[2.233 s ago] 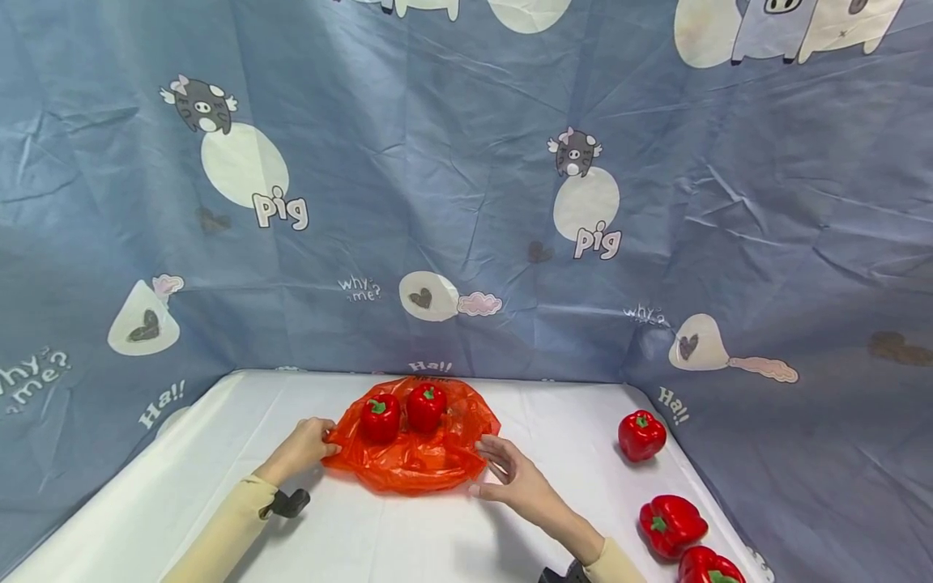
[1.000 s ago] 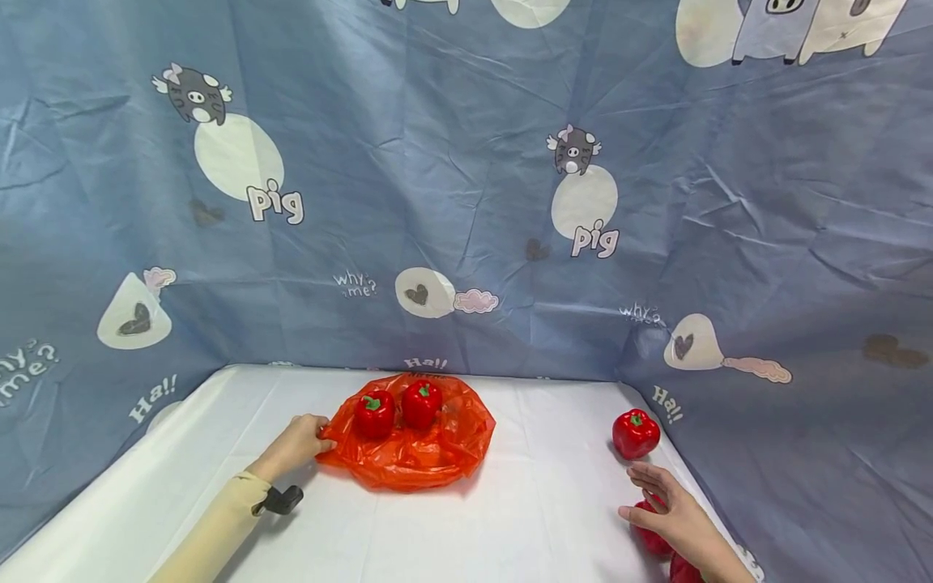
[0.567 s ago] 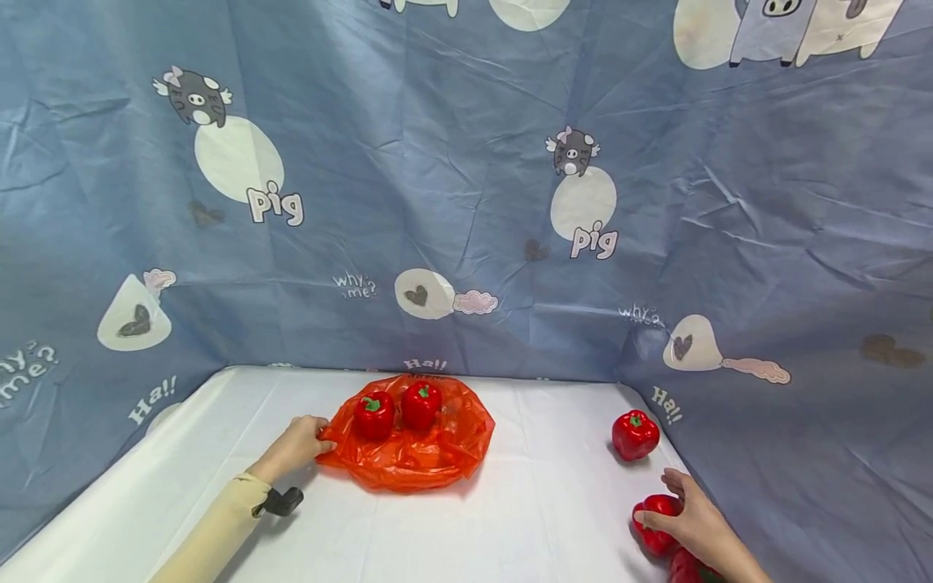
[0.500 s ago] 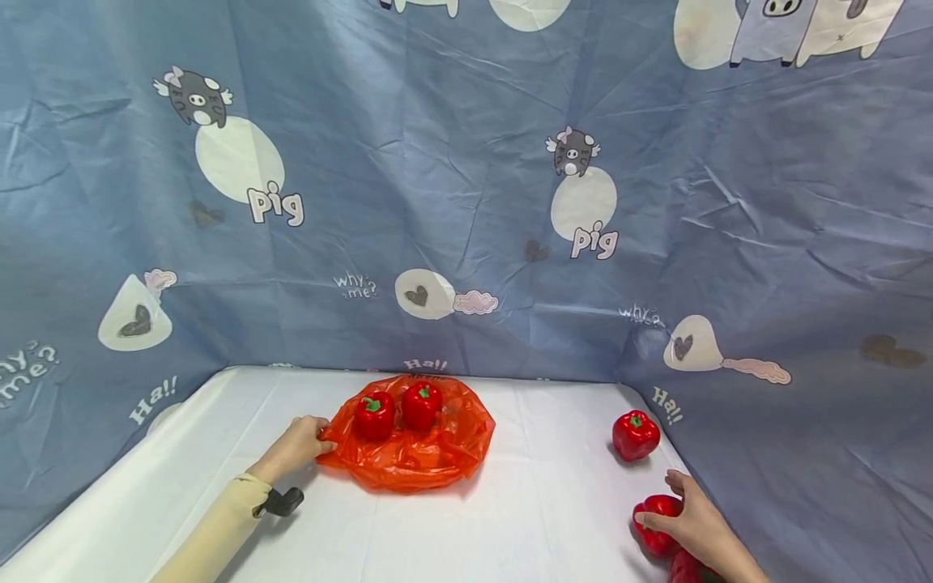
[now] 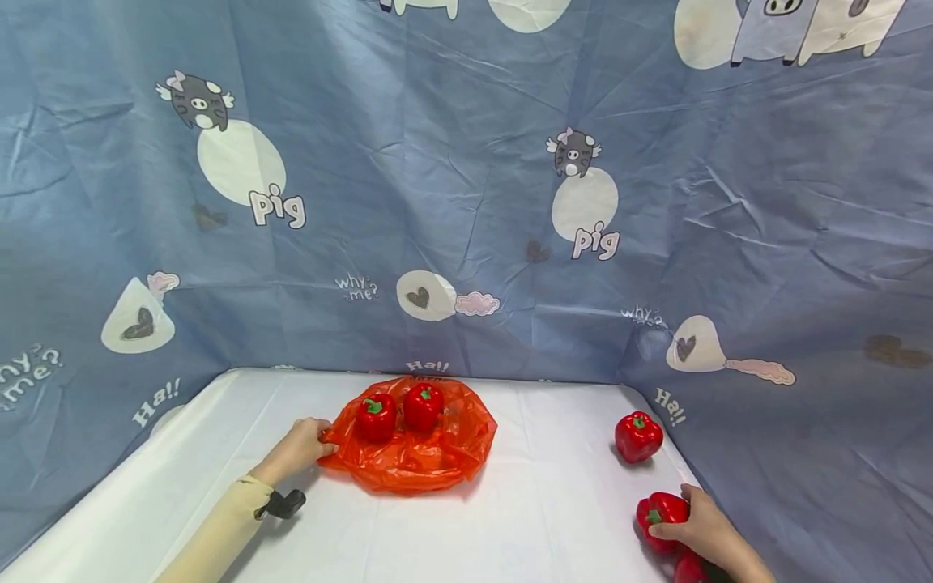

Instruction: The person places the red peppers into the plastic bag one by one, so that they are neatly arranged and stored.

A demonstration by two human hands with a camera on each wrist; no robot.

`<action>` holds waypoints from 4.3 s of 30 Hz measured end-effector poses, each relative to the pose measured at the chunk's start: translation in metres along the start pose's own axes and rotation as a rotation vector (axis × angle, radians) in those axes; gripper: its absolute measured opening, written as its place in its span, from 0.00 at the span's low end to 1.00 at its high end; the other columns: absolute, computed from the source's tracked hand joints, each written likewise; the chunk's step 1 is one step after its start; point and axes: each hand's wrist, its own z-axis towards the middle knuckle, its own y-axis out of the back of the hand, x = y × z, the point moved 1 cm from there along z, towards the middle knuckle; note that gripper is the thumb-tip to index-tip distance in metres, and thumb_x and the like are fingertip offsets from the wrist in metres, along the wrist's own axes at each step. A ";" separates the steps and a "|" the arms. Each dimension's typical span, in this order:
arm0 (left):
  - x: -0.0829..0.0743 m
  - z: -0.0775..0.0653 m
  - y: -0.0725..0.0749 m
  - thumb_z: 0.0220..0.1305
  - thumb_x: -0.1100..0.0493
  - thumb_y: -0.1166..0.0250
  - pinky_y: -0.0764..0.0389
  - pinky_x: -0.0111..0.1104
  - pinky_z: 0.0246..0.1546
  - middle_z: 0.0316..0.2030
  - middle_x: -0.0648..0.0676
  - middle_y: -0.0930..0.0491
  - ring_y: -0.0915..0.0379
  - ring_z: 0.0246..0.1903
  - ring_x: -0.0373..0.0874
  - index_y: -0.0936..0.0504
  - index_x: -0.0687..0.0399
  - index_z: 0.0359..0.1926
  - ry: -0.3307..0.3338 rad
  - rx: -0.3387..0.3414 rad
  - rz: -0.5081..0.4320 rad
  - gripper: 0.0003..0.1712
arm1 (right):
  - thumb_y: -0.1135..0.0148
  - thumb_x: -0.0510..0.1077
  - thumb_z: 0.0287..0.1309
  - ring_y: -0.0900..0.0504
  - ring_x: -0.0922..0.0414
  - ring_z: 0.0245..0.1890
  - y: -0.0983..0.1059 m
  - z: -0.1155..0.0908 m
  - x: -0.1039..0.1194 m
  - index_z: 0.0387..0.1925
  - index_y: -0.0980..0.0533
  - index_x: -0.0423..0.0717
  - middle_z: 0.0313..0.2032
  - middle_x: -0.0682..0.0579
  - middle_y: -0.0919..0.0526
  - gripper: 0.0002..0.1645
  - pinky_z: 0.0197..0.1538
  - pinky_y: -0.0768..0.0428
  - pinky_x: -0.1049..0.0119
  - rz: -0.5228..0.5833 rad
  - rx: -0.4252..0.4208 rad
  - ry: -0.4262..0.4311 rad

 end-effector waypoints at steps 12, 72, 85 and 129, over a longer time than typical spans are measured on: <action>-0.001 0.000 0.000 0.50 0.72 0.31 0.29 0.30 0.21 0.22 0.52 0.23 0.32 0.20 0.41 0.17 0.67 0.33 -0.003 0.002 -0.018 0.07 | 0.20 0.55 0.35 0.27 0.42 0.45 -0.006 0.001 -0.005 0.64 0.49 0.24 0.49 0.31 0.29 0.66 0.44 0.18 0.46 -0.008 0.119 -0.020; -0.003 -0.001 -0.002 0.49 0.72 0.30 0.30 0.29 0.22 0.20 0.51 0.24 0.32 0.21 0.41 0.18 0.67 0.31 -0.001 -0.009 0.000 0.07 | 0.27 0.49 0.49 0.21 0.51 0.52 -0.084 0.009 0.176 0.61 0.34 0.36 0.54 0.42 0.22 0.42 0.50 0.19 0.60 0.530 0.004 0.448; 0.000 -0.001 -0.003 0.49 0.72 0.30 0.29 0.29 0.22 0.21 0.51 0.23 0.32 0.20 0.40 0.18 0.65 0.31 0.016 0.002 -0.013 0.06 | 0.29 0.52 0.51 0.21 0.54 0.51 -0.127 0.023 0.240 0.63 0.34 0.39 0.54 0.44 0.22 0.42 0.53 0.20 0.59 0.552 0.145 0.541; -0.003 -0.001 -0.003 0.49 0.72 0.30 0.31 0.28 0.21 0.20 0.50 0.24 0.33 0.20 0.40 0.18 0.62 0.28 0.007 -0.013 0.004 0.06 | 0.26 0.59 0.46 0.22 0.50 0.55 -0.238 0.053 0.310 0.65 0.35 0.34 0.55 0.44 0.20 0.51 0.59 0.24 0.52 0.370 0.182 0.665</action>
